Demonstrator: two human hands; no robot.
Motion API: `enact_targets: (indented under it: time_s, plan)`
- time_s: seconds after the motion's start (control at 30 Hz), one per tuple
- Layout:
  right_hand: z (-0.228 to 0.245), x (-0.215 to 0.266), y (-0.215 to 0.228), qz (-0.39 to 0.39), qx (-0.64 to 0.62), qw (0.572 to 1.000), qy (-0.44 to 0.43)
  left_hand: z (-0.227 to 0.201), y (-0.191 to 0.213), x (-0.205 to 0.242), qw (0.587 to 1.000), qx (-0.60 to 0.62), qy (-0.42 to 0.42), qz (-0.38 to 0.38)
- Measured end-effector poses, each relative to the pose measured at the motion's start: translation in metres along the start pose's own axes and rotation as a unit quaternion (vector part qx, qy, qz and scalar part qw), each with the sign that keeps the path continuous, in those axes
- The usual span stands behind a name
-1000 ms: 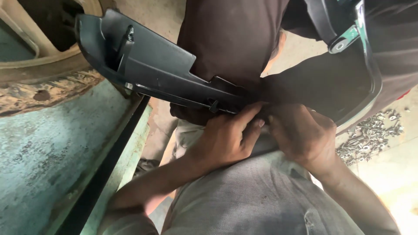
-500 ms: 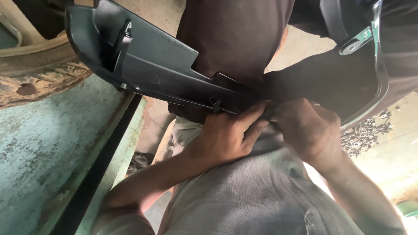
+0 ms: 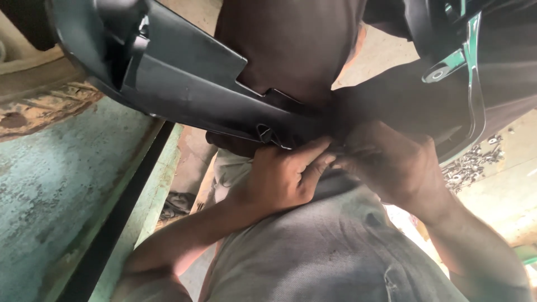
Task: The person fits a black motorcycle fairing onto another plastic component and aligns them by hand. They then insert rubber grommets into the mounting holes to secure the two parts together.
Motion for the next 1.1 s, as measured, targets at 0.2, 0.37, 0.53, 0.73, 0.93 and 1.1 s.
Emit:
enact_targets:
  time_s: [0.2,0.37,0.53,0.73,0.93,1.1]
  plan:
    - [-0.019,0.003,-0.001,0.058,-0.082,0.995,0.003,0.000,0.002,-0.003,0.999,-0.019,-0.005,0.036]
    - [-0.023,-0.004,0.003,0.117,-0.133,0.984,-0.014,0.003,0.000,-0.005,0.998,-0.032,-0.041,0.029]
    - [-0.021,-0.007,0.001,0.133,-0.143,0.981,-0.006,0.007,0.001,-0.004,0.999,-0.024,-0.022,0.038]
    - [-0.028,-0.008,-0.003,0.118,-0.147,0.982,0.014,0.006,0.003,-0.003,0.996,-0.050,0.007,0.069]
    - [-0.033,-0.012,-0.010,0.146,-0.128,0.980,-0.050,0.006,0.004,-0.005,0.990,-0.066,0.055,0.111]
    - [-0.030,-0.020,-0.011,0.152,-0.131,0.978,-0.059,0.001,0.005,-0.010,0.991,-0.096,0.021,0.090]
Point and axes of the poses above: each hand's wrist, its own x-axis away from the middle knuckle, its own y-axis out of the back of the hand, z = x × y, the point moved 2 cm from there along -x, towards the middle knuckle, and after that the axes turned 15 degrees about x, right-handed, at the moved point
